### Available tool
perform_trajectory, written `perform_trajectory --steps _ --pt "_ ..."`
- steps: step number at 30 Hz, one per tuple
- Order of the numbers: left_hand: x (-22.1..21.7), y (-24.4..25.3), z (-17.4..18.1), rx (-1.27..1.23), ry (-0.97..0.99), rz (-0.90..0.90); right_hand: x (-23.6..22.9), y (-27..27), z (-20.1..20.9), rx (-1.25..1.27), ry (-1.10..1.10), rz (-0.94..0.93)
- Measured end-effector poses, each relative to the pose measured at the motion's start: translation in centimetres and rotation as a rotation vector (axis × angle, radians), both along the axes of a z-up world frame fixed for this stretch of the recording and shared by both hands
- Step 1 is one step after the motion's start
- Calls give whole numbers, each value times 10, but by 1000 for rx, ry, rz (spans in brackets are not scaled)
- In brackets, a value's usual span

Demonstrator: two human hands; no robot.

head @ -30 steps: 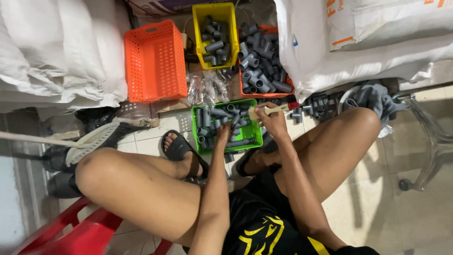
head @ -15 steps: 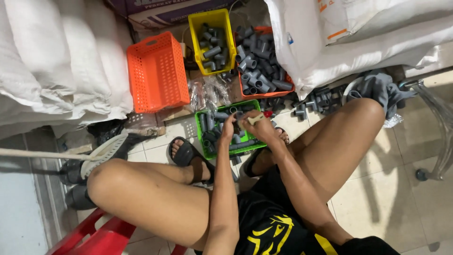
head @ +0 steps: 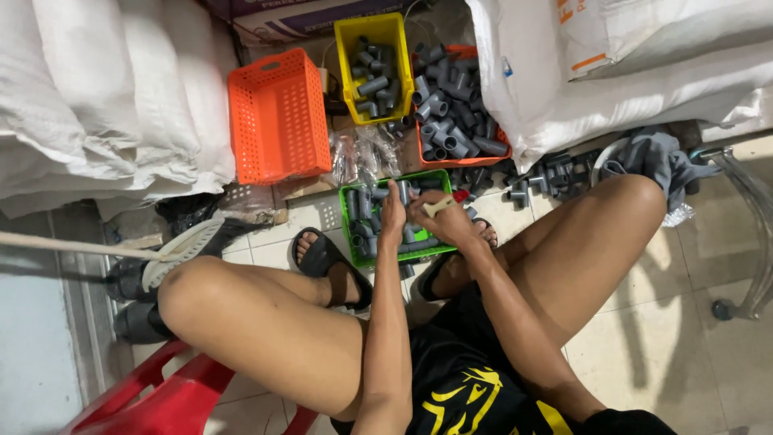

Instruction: Applying solvent cement to PVC pipe fittings using a brush and joining them together.

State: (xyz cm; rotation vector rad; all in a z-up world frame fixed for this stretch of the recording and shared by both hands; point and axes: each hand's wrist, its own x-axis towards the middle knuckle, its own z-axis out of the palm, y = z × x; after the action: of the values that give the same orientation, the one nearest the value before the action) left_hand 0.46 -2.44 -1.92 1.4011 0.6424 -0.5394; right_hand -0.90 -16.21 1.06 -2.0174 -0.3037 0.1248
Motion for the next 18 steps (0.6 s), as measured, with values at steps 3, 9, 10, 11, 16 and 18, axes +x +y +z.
perform_trajectory --steps 3,9,10,11,16,18 --pt "-5 7 24 -11 -66 -115 0 2 5 -59 -74 -195" --pt "3 13 30 -11 -44 -35 -4 29 18 17 -109 -277" --pt "1 14 30 -10 -48 -30 -5 31 17 18 -113 -272" --pt "0 15 31 6 -42 5 -5 33 15 42 -68 -220" --pt "-4 -2 15 125 -2 -53 7 31 21 2 -94 -304" --pt "0 -11 -43 23 -122 113 12 37 40 -5 -168 -360"
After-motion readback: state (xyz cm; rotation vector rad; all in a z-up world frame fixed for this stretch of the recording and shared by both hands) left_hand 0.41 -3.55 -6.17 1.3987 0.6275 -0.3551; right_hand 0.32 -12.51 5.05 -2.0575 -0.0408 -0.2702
